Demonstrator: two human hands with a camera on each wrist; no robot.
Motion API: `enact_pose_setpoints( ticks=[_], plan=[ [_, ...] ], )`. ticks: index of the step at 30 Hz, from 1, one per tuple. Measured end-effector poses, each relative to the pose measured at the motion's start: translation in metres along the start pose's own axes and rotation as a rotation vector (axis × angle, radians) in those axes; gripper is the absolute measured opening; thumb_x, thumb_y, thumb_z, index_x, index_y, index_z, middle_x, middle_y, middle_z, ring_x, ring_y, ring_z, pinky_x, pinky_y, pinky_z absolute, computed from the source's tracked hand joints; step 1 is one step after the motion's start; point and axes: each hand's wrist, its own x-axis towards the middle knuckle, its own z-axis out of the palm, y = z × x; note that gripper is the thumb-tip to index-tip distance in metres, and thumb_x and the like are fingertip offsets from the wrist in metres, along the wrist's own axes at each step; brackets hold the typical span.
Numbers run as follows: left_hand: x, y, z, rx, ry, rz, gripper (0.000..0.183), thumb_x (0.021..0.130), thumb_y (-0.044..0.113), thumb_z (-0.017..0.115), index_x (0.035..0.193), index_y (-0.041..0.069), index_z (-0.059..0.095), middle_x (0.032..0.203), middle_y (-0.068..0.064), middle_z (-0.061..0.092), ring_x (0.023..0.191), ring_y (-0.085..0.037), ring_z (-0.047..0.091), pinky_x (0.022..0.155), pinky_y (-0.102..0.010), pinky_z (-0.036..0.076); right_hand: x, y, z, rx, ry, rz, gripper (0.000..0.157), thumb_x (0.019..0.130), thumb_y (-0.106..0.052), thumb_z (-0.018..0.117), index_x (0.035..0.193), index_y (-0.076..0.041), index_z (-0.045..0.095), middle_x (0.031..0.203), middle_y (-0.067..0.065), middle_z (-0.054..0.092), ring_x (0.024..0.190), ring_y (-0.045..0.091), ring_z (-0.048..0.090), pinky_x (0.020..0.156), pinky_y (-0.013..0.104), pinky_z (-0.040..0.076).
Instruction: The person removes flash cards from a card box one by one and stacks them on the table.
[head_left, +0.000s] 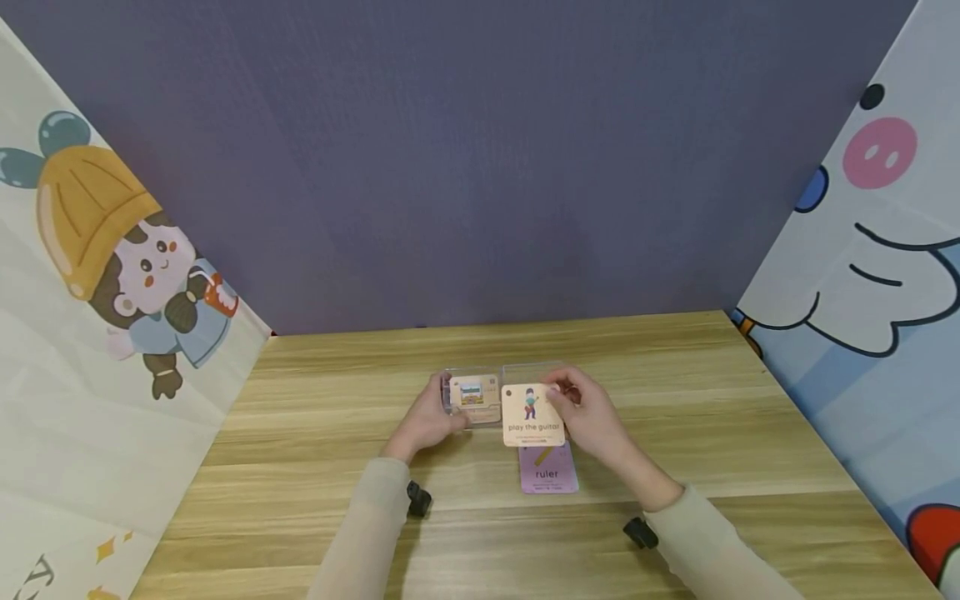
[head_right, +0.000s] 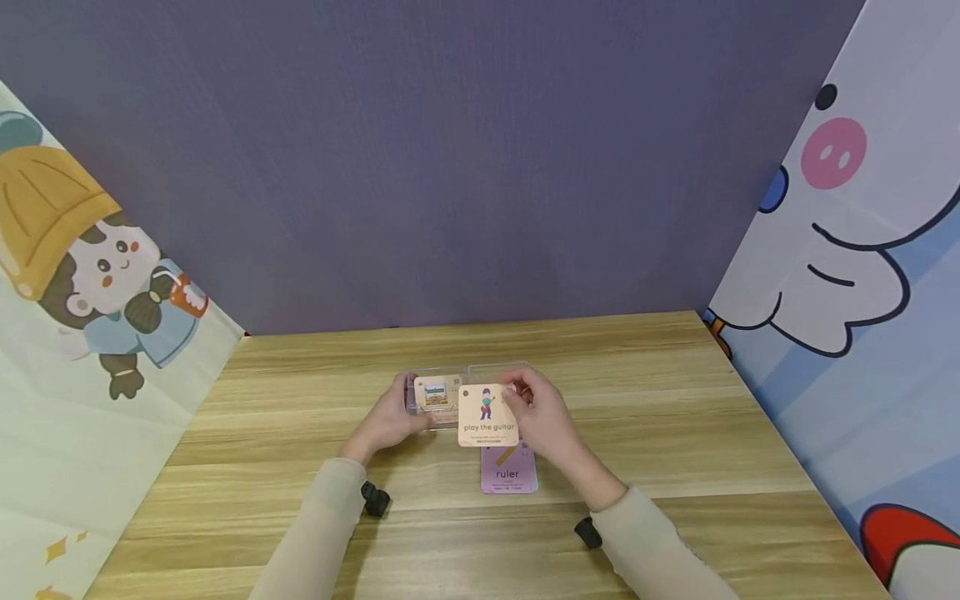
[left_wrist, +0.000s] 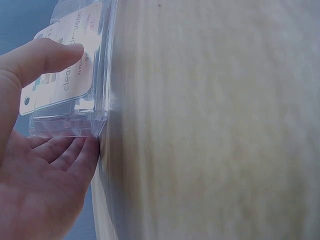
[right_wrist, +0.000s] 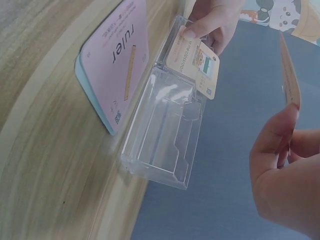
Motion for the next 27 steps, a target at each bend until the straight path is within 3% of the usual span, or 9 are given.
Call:
enact_pose_setpoints(
  ticks=[8, 27],
  plan=[
    [0.0, 0.0, 0.0, 0.001, -0.005, 0.006, 0.1, 0.077, 0.012, 0.081, 0.157, -0.002, 0.022, 0.139, -0.02, 0.054, 0.124, -0.033, 0.055, 0.114, -0.048, 0.038, -0.003, 0.004, -0.003, 0.035, -0.022, 0.048, 0.02, 0.098, 0.003, 0.058, 0.116, 0.0, 0.064, 0.098, 0.015, 0.057, 0.068, 0.019, 0.051, 0.045, 0.021, 0.044],
    [-0.001, 0.0, 0.0, 0.004, -0.003, 0.003, 0.101, 0.078, 0.014, 0.081, 0.158, -0.001, 0.021, 0.142, -0.02, 0.052, 0.125, -0.033, 0.054, 0.115, -0.05, 0.037, -0.006, 0.012, -0.008, 0.045, -0.044, 0.077, 0.021, 0.099, 0.004, 0.055, 0.118, 0.003, 0.063, 0.096, 0.015, 0.055, 0.066, 0.018, 0.049, 0.046, 0.021, 0.045]
  ],
)
